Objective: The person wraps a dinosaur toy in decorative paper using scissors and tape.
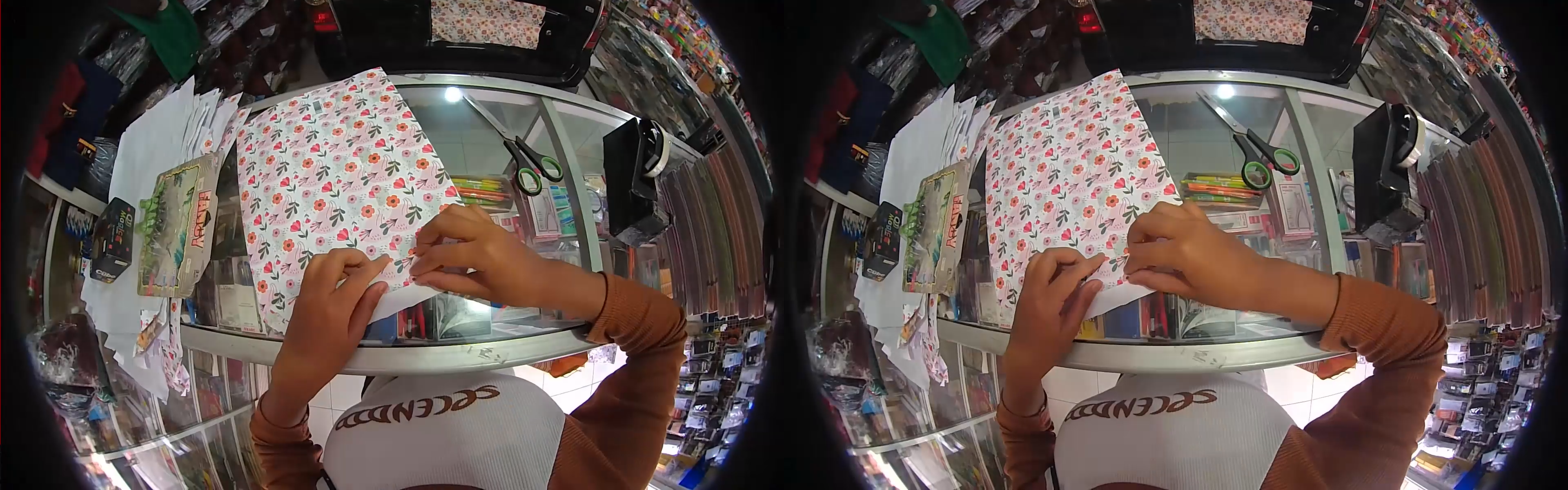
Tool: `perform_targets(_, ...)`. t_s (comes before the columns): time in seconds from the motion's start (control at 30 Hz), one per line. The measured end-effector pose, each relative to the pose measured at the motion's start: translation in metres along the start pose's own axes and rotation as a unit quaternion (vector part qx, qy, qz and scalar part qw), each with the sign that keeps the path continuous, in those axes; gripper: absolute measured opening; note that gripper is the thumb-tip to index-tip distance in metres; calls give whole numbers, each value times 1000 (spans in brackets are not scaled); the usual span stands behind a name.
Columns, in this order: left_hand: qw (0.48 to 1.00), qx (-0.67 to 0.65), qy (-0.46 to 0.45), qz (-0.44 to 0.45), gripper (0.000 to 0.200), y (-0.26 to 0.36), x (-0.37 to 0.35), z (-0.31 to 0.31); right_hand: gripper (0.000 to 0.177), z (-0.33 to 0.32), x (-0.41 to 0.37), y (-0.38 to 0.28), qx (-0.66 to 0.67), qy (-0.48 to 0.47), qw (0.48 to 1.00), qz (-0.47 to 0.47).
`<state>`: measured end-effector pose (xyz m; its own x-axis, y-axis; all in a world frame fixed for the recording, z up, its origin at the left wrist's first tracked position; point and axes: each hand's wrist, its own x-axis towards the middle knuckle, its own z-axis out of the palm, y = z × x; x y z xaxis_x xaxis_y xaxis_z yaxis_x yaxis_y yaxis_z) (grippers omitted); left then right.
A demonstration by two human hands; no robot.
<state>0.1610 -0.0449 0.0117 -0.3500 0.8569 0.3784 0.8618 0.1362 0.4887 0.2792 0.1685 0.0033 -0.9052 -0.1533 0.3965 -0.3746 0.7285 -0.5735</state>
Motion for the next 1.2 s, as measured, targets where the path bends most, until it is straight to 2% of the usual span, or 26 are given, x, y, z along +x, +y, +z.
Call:
perform_targets(0.23,1000,-4,-14,-9,32,5,1,-2,13,7,-1,-3,-41,20,999,-1)
perform_targets(0.43,998,43,-42,25,36,7,0,-8,14,5,1,-12,-76,18,997,-14)
perform_targets(0.6,976,176,-59,112,37,3,-4,-6,15,7,2,-11,-115,20,993,-31)
perform_targets(0.77,967,210,-70,127,40,9,-12,-7,29,6,5,-21,-186,-3,982,-38)
perform_targets(0.93,977,177,-77,90,45,14,-21,-13,45,9,8,-30,-232,-36,972,-30)
perform_targets(1.03,980,169,-82,64,46,17,-27,-19,43,12,9,-33,-258,-40,965,-31)
perform_targets(1.2,986,154,-62,-20,53,21,-43,-24,40,12,12,-33,-230,-40,971,-50)
